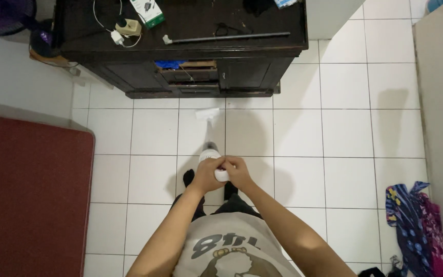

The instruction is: Wiping the tiled floor using a flat floor mop with a disposable cloth.

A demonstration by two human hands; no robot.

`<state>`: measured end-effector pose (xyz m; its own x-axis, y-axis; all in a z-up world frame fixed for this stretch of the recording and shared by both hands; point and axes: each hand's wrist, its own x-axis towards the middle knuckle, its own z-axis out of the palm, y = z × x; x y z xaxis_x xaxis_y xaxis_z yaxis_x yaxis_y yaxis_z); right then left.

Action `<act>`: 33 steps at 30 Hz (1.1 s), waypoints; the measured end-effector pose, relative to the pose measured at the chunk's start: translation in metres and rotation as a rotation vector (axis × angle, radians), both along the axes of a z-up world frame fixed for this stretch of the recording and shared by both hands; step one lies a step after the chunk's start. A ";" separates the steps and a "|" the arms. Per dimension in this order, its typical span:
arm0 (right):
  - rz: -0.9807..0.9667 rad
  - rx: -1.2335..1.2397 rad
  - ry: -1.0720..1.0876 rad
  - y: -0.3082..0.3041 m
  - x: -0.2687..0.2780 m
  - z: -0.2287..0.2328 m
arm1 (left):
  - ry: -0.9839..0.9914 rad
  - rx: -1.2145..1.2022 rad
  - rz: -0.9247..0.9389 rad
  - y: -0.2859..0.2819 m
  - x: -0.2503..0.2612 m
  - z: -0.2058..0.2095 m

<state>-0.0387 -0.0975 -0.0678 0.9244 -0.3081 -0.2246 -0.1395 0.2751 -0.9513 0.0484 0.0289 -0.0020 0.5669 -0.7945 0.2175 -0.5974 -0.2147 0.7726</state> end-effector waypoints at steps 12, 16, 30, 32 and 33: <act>0.056 0.127 0.131 -0.013 -0.009 0.042 | 0.121 0.081 0.070 0.000 -0.015 0.034; 0.095 0.058 0.086 -0.013 0.004 0.032 | 0.015 0.054 0.113 0.001 -0.006 0.022; 0.118 0.022 0.149 -0.010 0.021 0.059 | 0.089 0.155 0.141 0.002 0.002 0.041; 0.133 -0.017 0.126 -0.009 0.018 0.046 | 0.059 0.120 0.115 0.006 0.004 0.031; 0.146 -0.055 0.104 -0.009 0.018 0.040 | 0.030 0.086 0.087 0.008 0.004 0.025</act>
